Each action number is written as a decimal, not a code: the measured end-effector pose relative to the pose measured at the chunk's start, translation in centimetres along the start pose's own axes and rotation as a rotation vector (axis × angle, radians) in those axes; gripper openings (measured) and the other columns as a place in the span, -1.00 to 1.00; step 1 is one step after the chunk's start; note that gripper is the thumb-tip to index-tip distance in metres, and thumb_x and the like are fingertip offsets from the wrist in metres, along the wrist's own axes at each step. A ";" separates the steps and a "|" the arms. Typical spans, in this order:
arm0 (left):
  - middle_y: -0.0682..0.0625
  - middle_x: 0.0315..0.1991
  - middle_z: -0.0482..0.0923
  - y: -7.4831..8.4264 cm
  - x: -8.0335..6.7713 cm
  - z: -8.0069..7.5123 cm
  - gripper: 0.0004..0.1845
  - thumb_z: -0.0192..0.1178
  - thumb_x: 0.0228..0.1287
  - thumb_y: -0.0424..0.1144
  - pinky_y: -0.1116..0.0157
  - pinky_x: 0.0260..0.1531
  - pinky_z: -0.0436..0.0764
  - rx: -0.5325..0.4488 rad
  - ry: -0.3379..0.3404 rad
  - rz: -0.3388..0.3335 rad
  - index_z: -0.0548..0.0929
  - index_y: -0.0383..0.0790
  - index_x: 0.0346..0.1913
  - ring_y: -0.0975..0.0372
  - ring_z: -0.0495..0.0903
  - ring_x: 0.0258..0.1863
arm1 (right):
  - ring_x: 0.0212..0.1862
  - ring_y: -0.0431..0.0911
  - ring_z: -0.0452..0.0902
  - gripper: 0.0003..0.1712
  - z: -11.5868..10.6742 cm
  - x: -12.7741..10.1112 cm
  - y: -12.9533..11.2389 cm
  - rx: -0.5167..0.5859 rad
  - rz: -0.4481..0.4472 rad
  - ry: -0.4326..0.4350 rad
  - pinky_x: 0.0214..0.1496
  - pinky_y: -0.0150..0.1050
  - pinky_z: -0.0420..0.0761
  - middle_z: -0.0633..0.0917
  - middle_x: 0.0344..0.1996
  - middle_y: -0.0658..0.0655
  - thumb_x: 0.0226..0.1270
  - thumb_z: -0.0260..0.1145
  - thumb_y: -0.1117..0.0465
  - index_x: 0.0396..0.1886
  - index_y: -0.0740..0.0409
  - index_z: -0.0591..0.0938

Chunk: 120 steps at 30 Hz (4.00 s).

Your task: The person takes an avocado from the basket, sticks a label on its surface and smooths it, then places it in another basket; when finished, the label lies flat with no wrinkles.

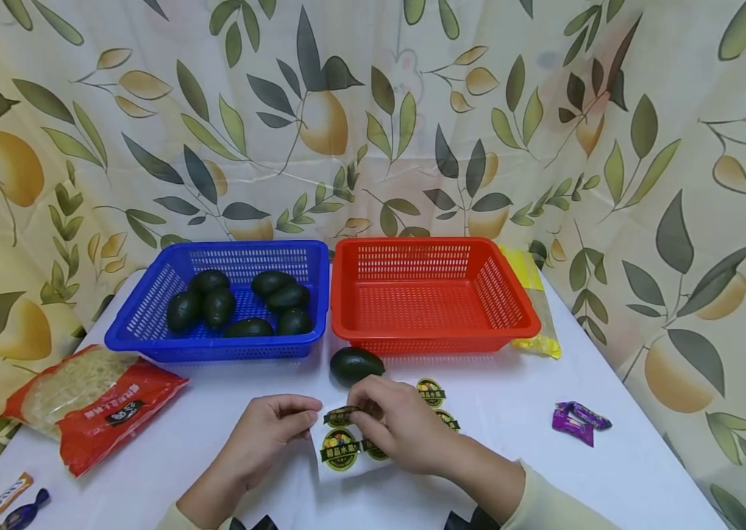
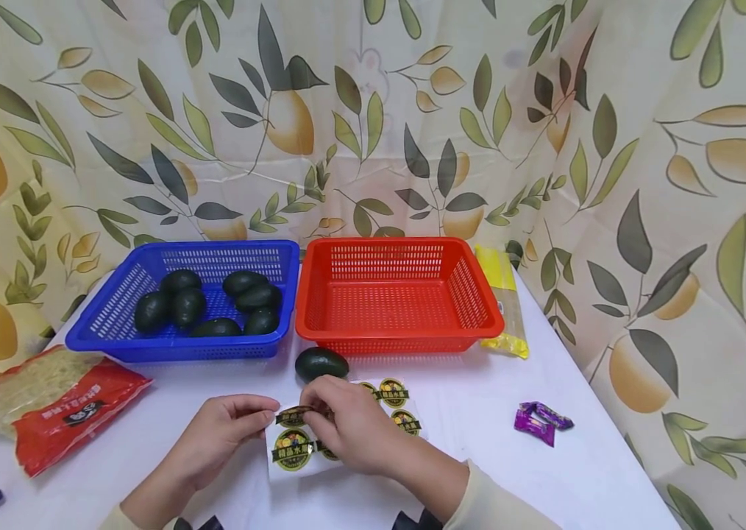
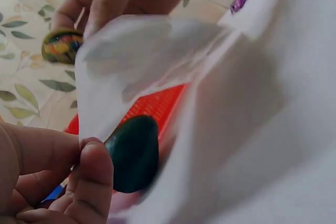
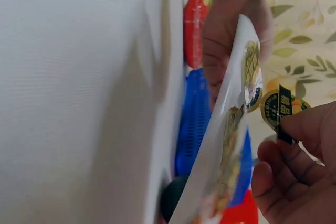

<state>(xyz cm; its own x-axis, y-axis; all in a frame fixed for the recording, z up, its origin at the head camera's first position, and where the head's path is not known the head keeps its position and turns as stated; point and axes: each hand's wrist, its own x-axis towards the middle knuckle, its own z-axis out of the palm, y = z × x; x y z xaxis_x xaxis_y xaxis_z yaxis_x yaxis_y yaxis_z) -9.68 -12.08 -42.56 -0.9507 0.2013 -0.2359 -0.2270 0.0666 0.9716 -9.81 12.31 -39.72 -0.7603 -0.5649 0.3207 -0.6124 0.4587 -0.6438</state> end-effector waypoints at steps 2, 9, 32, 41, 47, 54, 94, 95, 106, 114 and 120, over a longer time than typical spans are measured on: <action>-0.18 -0.13 0.77 -0.1 0.1 -0.1 -0.73 0.32 0.37 -0.38 0.30 -0.24 0.73 0.047 0.002 -0.004 0.72 -0.51 0.03 0.22 0.66 -0.33 | -0.26 -0.33 0.52 -0.81 -0.5 0.0 -0.1 0.034 0.022 -0.013 -0.21 -0.40 0.61 0.64 -0.28 -0.21 0.46 0.33 0.28 -0.12 -0.13 0.58; -0.12 -0.20 0.76 -0.7 0.4 -0.5 -0.80 0.34 0.33 -0.38 0.26 -0.29 0.68 0.229 -0.013 0.012 0.78 -0.39 -0.04 0.20 0.64 -0.34 | -0.19 -0.22 0.61 -0.84 -2.3 0.2 -0.3 0.182 0.098 -0.043 -0.11 -0.28 0.68 0.68 -0.24 -0.15 0.49 0.30 0.29 -0.10 -0.09 0.61; 0.10 -0.19 0.75 3.2 1.1 1.5 -0.73 0.39 0.36 0.04 0.32 -0.18 0.65 0.366 0.021 0.235 0.76 -0.05 -0.06 0.22 0.66 -0.19 | -0.28 -0.05 0.54 -0.85 -2.8 2.3 0.7 0.385 0.323 -0.075 -0.25 -0.30 0.61 0.62 -0.30 0.09 0.53 0.30 0.18 0.00 0.10 0.64; 0.04 -0.32 0.69 4.0 2.5 3.0 -0.86 0.39 0.38 -0.10 0.30 -0.31 0.60 0.330 0.127 0.200 0.77 -0.08 -0.22 0.17 0.58 -0.27 | -0.18 -0.08 0.62 -0.76 -2.6 2.5 1.7 0.285 0.409 0.068 -0.17 -0.24 0.65 0.71 -0.19 0.07 0.48 0.36 0.11 0.05 0.06 0.63; 0.03 -0.38 0.68 3.8 4.3 3.4 -0.84 0.42 0.35 -0.09 0.31 -0.41 0.55 0.372 0.175 0.219 0.79 -0.11 -0.25 0.18 0.55 -0.35 | -0.32 -0.12 0.56 -0.85 -2.4 2.6 2.9 0.151 0.437 0.118 -0.31 -0.24 0.56 0.73 -0.38 0.03 0.50 0.34 0.05 -0.24 -0.01 0.72; 0.08 -0.48 0.69 2.8 6.3 4.1 -0.89 0.44 0.30 -0.18 0.34 -0.51 0.53 0.566 0.296 0.320 0.78 -0.12 -0.34 0.28 0.54 -0.48 | -0.57 -0.21 0.41 -0.77 -0.6 3.8 4.1 -0.061 0.473 0.199 -0.52 -0.33 0.39 0.56 -0.65 -0.09 0.43 0.40 0.05 -0.44 0.00 0.68; -0.16 0.10 0.70 0.2 7.1 4.7 -0.67 0.41 0.32 -0.30 -0.09 0.15 0.63 0.791 0.244 0.609 0.75 -0.14 0.13 -0.05 0.67 0.13 | -0.52 -0.21 0.44 -0.76 0.7 3.6 6.4 -0.084 0.514 0.247 -0.46 -0.31 0.43 0.67 -0.56 -0.06 0.40 0.41 0.07 -0.45 0.05 0.77; -0.17 0.11 0.70 0.2 7.2 4.7 -0.67 0.41 0.33 -0.30 -0.09 0.16 0.63 0.795 0.234 0.615 0.76 -0.11 0.14 -0.06 0.67 0.13 | -0.53 -0.21 0.43 -0.76 0.7 3.6 6.3 -0.093 0.509 0.246 -0.47 -0.31 0.43 0.67 -0.56 -0.05 0.40 0.41 0.06 -0.46 0.05 0.76; -0.18 0.19 0.68 0.1 7.7 3.7 -0.67 0.34 0.43 -0.20 -0.10 0.23 0.60 0.763 0.166 0.531 0.75 -0.05 0.20 -0.07 0.64 0.22 | -0.25 -0.11 0.73 -0.84 1.4 3.3 6.0 -0.112 0.470 0.305 -0.19 -0.18 0.71 0.77 -0.30 0.07 0.36 0.49 0.14 -0.25 0.09 0.67; -0.06 0.24 0.68 -0.1 8.1 3.0 -0.64 0.28 0.48 -0.21 -0.04 0.30 0.56 0.694 0.114 0.454 0.70 -0.06 0.27 0.03 0.61 0.29 | -0.32 -0.14 0.48 -0.69 1.5 3.6 6.1 -0.206 0.354 0.247 -0.26 -0.25 0.47 0.66 -0.40 -0.03 0.30 0.53 0.17 0.03 -0.08 0.77; -0.16 0.28 0.64 -0.2 7.8 3.2 -0.65 0.30 0.45 -0.29 -0.11 0.31 0.53 0.687 0.128 0.494 0.73 -0.03 0.25 -0.05 0.58 0.33 | -0.37 -0.20 0.43 -0.64 1.3 3.9 6.0 -0.261 0.310 0.232 -0.30 -0.30 0.42 0.67 -0.48 -0.06 0.27 0.55 0.09 0.07 -0.07 0.82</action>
<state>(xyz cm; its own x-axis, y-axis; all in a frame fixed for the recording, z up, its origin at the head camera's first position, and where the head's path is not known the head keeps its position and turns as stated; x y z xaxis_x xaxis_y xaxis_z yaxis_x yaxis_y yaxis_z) -16.43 -7.43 -44.66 -0.9327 0.2538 0.2563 0.3591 0.5860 0.7264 -16.16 12.01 -43.23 -0.9261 -0.2190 0.3071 -0.3601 0.7557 -0.5470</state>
